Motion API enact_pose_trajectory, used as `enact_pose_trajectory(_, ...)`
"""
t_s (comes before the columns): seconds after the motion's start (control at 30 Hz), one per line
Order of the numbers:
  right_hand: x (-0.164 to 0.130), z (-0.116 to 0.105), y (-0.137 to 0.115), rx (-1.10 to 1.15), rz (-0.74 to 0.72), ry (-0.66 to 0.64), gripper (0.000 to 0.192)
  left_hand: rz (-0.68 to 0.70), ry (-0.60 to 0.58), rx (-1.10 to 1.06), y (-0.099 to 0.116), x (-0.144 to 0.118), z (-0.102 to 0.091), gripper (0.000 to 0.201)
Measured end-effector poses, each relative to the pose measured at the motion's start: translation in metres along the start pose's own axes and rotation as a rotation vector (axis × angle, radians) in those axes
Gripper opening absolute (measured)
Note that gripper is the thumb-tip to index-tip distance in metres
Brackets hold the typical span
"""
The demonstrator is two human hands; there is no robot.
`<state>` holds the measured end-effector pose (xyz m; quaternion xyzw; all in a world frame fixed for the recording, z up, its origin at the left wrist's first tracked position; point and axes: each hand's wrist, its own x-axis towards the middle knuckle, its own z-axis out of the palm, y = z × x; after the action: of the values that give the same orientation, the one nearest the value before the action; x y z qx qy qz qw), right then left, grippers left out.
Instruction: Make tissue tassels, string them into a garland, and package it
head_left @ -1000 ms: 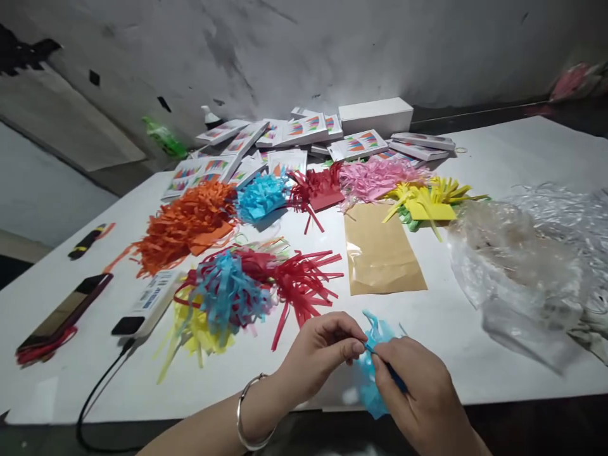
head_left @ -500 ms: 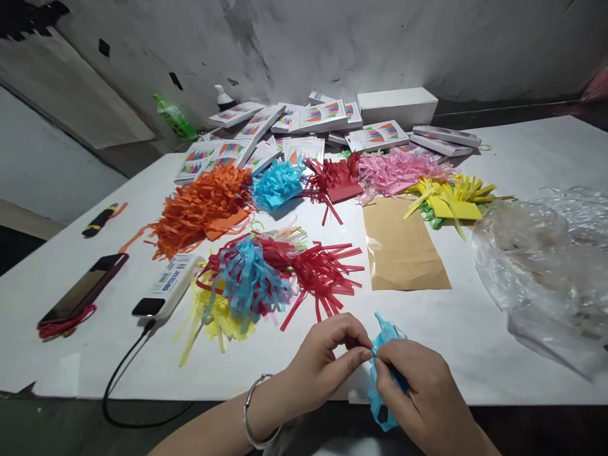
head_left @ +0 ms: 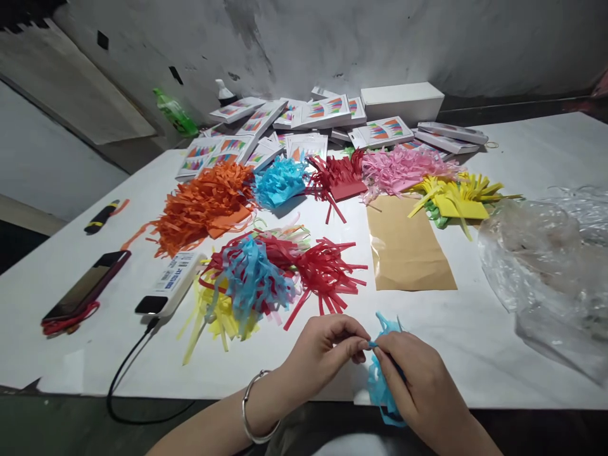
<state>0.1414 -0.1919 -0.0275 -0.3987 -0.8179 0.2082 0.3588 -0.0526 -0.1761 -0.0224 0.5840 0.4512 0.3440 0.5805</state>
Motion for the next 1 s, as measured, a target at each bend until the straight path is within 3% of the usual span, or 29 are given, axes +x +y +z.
enact_pose_trajectory(0.27,-0.001,0.005,0.003,0.102,0.041,-0.068,0.019,0.115,0.005,0.128,-0.002,-0.005,-0.003,0.020)
enact_pose_trajectory(0.5,0.004,0.008,-0.002,0.071,0.038,-0.005,0.016,0.272,0.203,0.259,0.001,-0.009,0.003,0.015)
enact_pose_trajectory(0.67,0.004,0.011,-0.002,0.087,0.081,-0.004,0.018,0.266,0.127,0.272,0.001,-0.009,-0.002,0.015)
enact_pose_trajectory(0.8,0.002,0.010,-0.002,0.116,0.090,-0.016,0.015,0.349,0.117,0.380,-0.003,-0.007,-0.005,0.012)
enact_pose_trajectory(1.0,0.013,0.010,-0.003,-0.001,-0.058,0.067,0.012,0.485,0.086,0.514,-0.006,-0.005,-0.004,0.012)
